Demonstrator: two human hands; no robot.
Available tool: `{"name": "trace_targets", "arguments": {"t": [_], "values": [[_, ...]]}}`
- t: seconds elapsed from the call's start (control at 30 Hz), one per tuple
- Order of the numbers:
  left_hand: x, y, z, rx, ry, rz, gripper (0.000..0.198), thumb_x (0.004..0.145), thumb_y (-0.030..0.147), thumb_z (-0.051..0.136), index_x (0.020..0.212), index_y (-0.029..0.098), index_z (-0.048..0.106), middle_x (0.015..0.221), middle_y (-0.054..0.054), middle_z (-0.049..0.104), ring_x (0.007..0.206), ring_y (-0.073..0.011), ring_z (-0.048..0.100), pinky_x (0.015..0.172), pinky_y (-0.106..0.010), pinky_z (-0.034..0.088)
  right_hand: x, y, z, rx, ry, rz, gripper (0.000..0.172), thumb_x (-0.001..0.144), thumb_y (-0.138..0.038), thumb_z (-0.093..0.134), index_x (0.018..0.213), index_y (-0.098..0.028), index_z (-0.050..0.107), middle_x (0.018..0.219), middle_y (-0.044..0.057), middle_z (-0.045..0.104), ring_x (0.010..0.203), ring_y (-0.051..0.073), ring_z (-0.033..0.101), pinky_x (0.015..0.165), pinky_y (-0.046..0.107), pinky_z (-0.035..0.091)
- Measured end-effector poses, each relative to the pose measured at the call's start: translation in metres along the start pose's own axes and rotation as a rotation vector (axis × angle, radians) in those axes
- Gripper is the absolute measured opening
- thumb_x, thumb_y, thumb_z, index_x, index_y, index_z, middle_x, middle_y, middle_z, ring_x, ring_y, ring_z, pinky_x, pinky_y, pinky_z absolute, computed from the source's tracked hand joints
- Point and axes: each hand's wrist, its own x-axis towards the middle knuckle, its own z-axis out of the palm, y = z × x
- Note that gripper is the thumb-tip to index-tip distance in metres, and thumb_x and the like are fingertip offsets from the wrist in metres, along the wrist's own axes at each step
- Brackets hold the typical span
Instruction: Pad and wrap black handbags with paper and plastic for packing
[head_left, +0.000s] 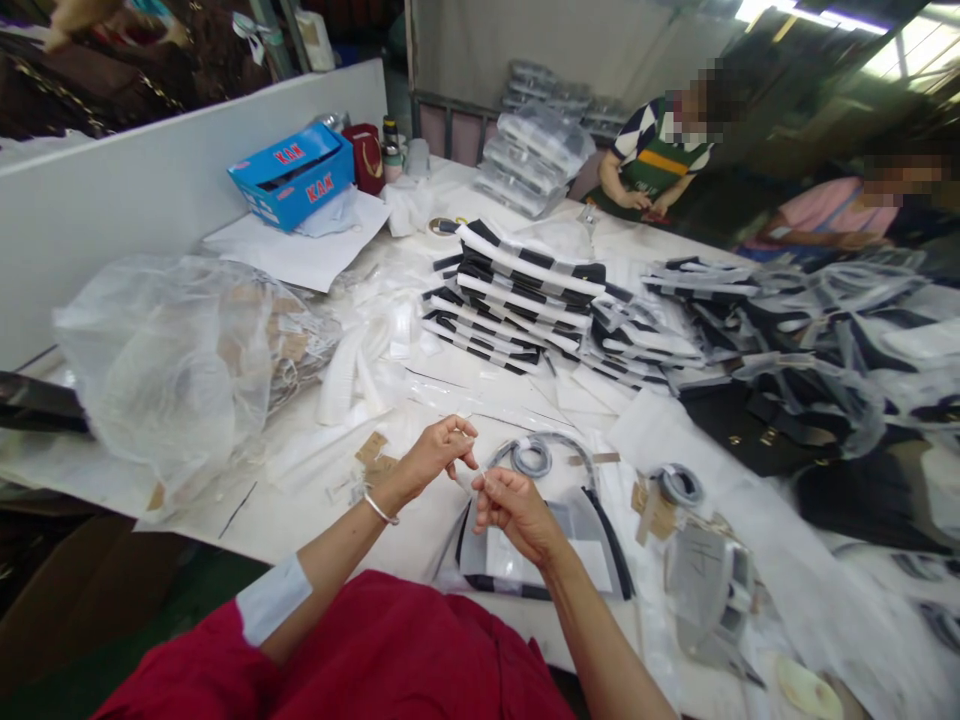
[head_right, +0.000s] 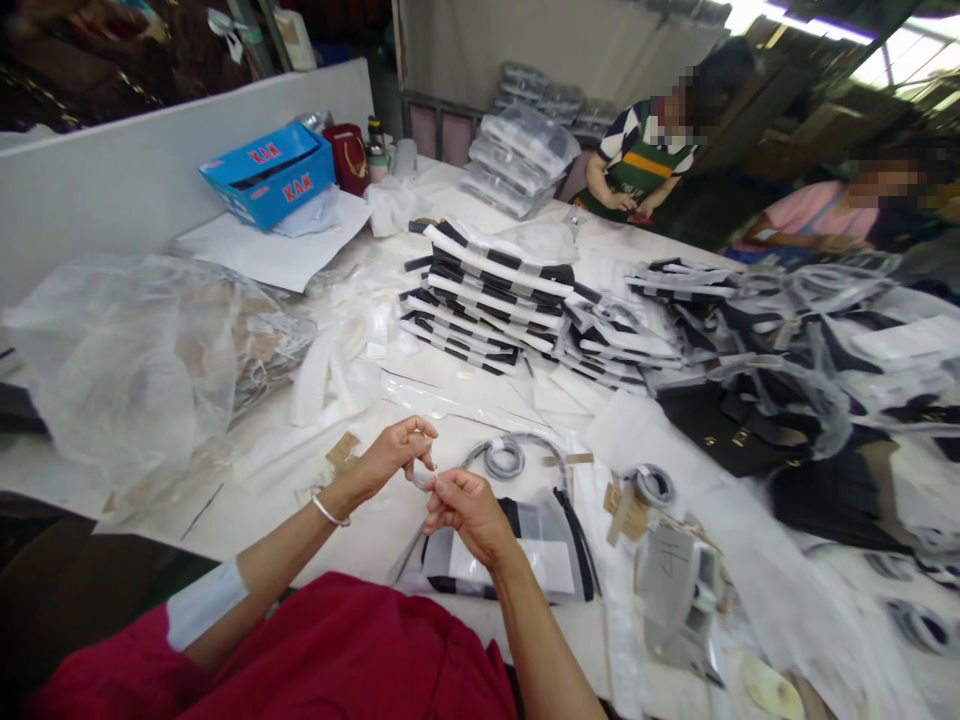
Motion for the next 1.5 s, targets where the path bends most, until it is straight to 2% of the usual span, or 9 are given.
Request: {"name": "trace_targets", "arguments": {"t": [0.27, 0.57, 0.67, 0.73, 0.83, 0.93, 1.07, 1.27, 1.5], "values": [[-0.013, -0.018, 0.013, 0.054, -0.45, -0.018, 0.045, 0.076, 0.041, 0.076, 0.113, 0.019, 0.062, 0.1, -0.005, 0.069, 0.097, -0.0196, 0.062, 0.091, -0.032, 0.044, -0.017, 0.007, -0.019, 0.122, 0.07, -0.055, 0.037, 0.069, -0.042, 0.085, 0.087, -0.015, 0.067, 0.068, -0.001, 0.065, 0.052, 0.009, 0.059, 0.055, 0.024, 0.055], [-0.013, -0.042, 0.023, 0.109, -0.533, -0.167, 0.039, 0.079, 0.054, 0.068, 0.079, 0.016, 0.063, 0.068, 0.0, 0.06, 0.063, -0.013, 0.053, 0.064, -0.025, 0.04, -0.061, 0.023, -0.06, -0.012, 0.128, 0.102, 0.036, 0.071, -0.047, 0.081, 0.077, -0.015, 0.065, 0.059, -0.002, 0.059, 0.044, 0.008, 0.05, 0.043, 0.021, 0.042], [-0.012, -0.045, 0.022, 0.179, -0.535, -0.149, 0.038, 0.08, 0.054, 0.067, 0.075, 0.016, 0.063, 0.065, 0.001, 0.059, 0.062, -0.0131, 0.052, 0.062, -0.025, 0.038, -0.076, 0.028, -0.068, -0.108, 0.182, 0.064, 0.033, 0.072, -0.047, 0.08, 0.073, -0.016, 0.068, 0.083, 0.005, 0.069, 0.059, 0.011, 0.059, 0.053, 0.022, 0.045], [-0.012, -0.051, 0.027, 0.18, -0.527, -0.154, 0.037, 0.079, 0.053, 0.068, 0.075, 0.017, 0.063, 0.064, 0.001, 0.06, 0.061, -0.0133, 0.052, 0.063, -0.025, 0.039, -0.081, 0.031, -0.067, -0.141, 0.201, -0.039, 0.03, 0.071, -0.045, 0.081, 0.069, -0.017, 0.07, 0.114, 0.01, 0.067, 0.09, 0.018, 0.065, 0.076, 0.028, 0.05], [-0.015, -0.07, 0.042, 0.048, -0.503, -0.21, 0.039, 0.076, 0.054, 0.071, 0.075, 0.016, 0.063, 0.066, 0.0, 0.062, 0.063, -0.014, 0.055, 0.068, -0.027, 0.042, -0.075, 0.039, -0.058, -0.047, 0.211, -0.173, 0.03, 0.067, -0.042, 0.085, 0.086, -0.022, 0.074, 0.134, 0.009, 0.059, 0.125, 0.027, 0.052, 0.102, 0.039, 0.04], [-0.018, -0.089, 0.055, -0.072, -0.494, -0.234, 0.041, 0.075, 0.057, 0.072, 0.077, 0.016, 0.065, 0.072, -0.003, 0.065, 0.068, -0.0157, 0.058, 0.074, -0.03, 0.045, -0.056, 0.052, -0.049, 0.102, 0.287, -0.186, 0.051, 0.063, -0.041, 0.087, 0.109, -0.025, 0.07, 0.113, 0.009, 0.07, 0.109, 0.025, 0.061, 0.093, 0.04, 0.046], [-0.015, -0.1, 0.051, 0.038, -0.438, -0.194, 0.039, 0.079, 0.055, 0.067, 0.084, 0.016, 0.069, 0.083, -0.004, 0.069, 0.082, -0.0188, 0.061, 0.082, -0.03, 0.045, -0.025, 0.062, -0.053, 0.176, 0.474, -0.195, 0.054, 0.063, -0.042, 0.085, 0.108, -0.02, 0.066, 0.087, 0.004, 0.07, 0.073, 0.017, 0.063, 0.071, 0.033, 0.051], [0.026, -0.113, 0.018, 0.515, 0.142, -0.136, 0.021, 0.087, 0.033, 0.047, 0.084, 0.018, 0.062, 0.088, -0.006, 0.065, 0.091, -0.0218, 0.059, 0.086, -0.033, 0.043, 0.012, 0.052, -0.076, 0.098, 0.556, -0.069, 0.053, 0.063, -0.036, 0.077, 0.108, -0.019, 0.057, 0.075, -0.001, 0.068, 0.046, 0.008, 0.048, 0.041, 0.02, 0.035], [0.077, -0.139, 0.019, 0.545, 0.089, -0.238, 0.019, 0.086, 0.023, 0.045, 0.074, 0.021, 0.06, 0.074, -0.006, 0.062, 0.087, -0.0229, 0.061, 0.086, -0.034, 0.044, 0.059, 0.055, -0.099, 0.016, 0.471, 0.252, 0.03, 0.064, -0.019, 0.066, 0.088, -0.02, 0.048, 0.061, -0.003, 0.062, 0.039, 0.006, 0.041, 0.038, 0.016, 0.028]]}}
